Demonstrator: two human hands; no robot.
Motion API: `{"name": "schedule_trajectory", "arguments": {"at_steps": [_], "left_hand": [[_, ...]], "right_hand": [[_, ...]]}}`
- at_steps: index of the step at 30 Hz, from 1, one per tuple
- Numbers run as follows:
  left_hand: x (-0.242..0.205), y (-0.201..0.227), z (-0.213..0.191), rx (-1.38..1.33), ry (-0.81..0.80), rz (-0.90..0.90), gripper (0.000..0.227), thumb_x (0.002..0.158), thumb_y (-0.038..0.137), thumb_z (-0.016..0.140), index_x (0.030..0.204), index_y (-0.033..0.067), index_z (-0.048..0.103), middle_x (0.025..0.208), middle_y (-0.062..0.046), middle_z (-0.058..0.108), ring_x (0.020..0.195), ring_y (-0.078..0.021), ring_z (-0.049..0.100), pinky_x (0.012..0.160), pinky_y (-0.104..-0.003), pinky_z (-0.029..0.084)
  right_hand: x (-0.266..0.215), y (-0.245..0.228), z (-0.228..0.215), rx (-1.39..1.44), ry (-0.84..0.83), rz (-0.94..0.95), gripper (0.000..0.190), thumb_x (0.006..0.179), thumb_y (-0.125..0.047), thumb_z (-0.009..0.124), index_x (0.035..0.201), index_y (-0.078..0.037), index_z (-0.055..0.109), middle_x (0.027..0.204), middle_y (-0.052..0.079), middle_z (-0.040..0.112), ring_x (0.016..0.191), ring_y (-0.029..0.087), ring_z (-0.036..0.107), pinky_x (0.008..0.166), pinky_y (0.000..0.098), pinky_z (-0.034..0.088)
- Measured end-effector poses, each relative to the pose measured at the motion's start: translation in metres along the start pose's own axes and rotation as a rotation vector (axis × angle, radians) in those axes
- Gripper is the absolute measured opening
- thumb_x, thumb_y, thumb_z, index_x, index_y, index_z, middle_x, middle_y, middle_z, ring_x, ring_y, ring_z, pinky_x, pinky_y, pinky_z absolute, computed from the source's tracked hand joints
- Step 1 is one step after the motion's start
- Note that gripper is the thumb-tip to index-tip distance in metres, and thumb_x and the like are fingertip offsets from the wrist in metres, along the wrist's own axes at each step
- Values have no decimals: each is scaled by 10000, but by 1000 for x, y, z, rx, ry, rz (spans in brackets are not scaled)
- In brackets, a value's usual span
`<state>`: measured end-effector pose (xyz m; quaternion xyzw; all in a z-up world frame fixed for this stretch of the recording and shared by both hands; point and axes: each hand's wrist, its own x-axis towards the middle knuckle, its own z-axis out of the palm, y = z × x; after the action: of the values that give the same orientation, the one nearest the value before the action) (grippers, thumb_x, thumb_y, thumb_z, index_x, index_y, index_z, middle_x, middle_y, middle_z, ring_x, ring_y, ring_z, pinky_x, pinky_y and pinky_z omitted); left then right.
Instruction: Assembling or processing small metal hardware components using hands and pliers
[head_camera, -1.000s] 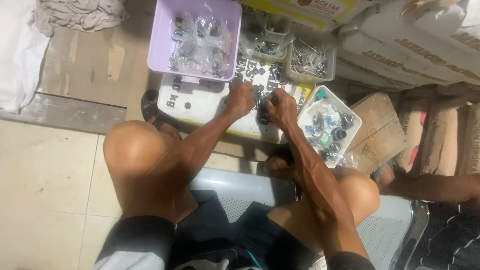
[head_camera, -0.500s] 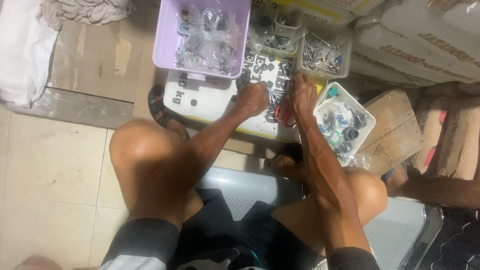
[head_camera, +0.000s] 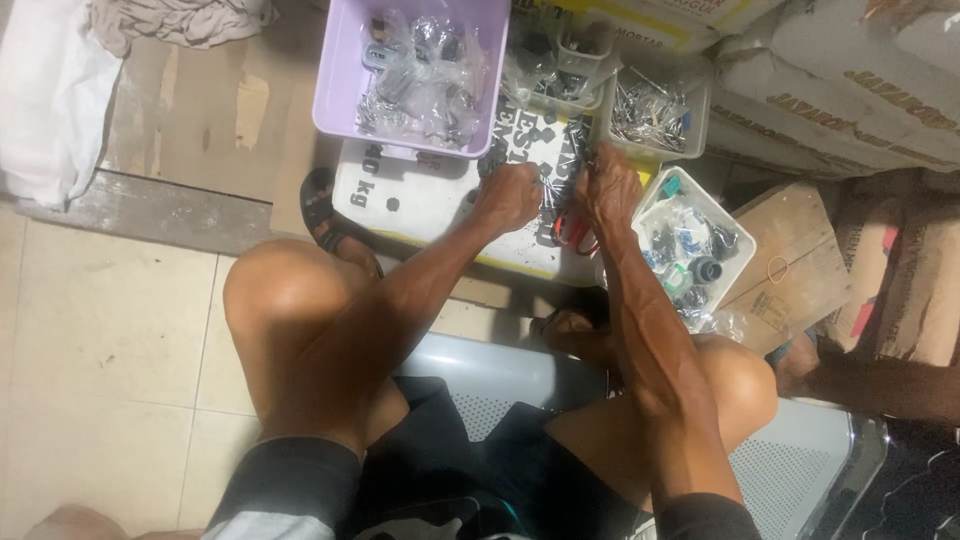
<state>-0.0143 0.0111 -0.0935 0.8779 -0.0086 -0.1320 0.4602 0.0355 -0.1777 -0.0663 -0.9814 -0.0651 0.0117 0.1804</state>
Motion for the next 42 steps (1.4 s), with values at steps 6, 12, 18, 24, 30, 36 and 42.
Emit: {"name": "schedule_trajectory", "arguments": {"at_steps": [6,12,18,24,30,36,42], "left_hand": [[0,-1,-2,-11,22,14,203,921,143,583,1015,26,720,949,-243,744,987,-440,734,775,-531,597],[11,-16,14,16,54,23,201,915,162,628,1018,29,738,966,-247,752,1000,-435,738,792,-515,598],[28,-44,44,-30,109,83,173,920,106,585,1000,25,715,895,-231,732,918,-416,740,722,-499,572],[5,27,-18,-231,212,270,229,931,52,692,1125,-70,705,938,-295,721,927,-493,722,744,-532,584],[24,5,7,-279,187,254,106,900,58,660,945,73,755,770,-216,726,786,-426,728,659,-481,555],[17,-6,-4,-230,164,316,100,928,66,590,909,80,687,785,-194,703,769,-442,696,669,-492,534],[0,-10,-12,-28,156,357,126,965,144,547,918,138,664,816,-111,692,801,-367,713,750,-437,565]], "right_hand": [[19,39,38,-59,-210,-46,382,792,-81,769,1134,-129,608,1095,208,665,1009,514,690,887,657,548],[2,1,-12,-67,-263,-128,173,906,-77,654,1070,-91,598,1176,153,596,1048,503,679,923,631,546],[3,56,37,-12,-152,-203,250,813,-79,722,1007,-120,568,986,160,605,924,474,695,811,613,571],[-3,3,-24,167,67,-343,230,818,-30,707,931,-87,514,889,158,529,817,497,653,649,603,533],[8,-2,-17,552,141,-381,126,862,-26,714,968,-78,670,840,144,576,718,333,662,635,408,534],[-9,-36,-70,909,-216,-98,159,883,-1,721,1037,-42,724,832,46,678,726,104,656,688,262,560],[-21,-45,-64,935,-213,-174,156,847,27,760,992,-30,749,819,73,676,753,143,639,711,296,543]]}}
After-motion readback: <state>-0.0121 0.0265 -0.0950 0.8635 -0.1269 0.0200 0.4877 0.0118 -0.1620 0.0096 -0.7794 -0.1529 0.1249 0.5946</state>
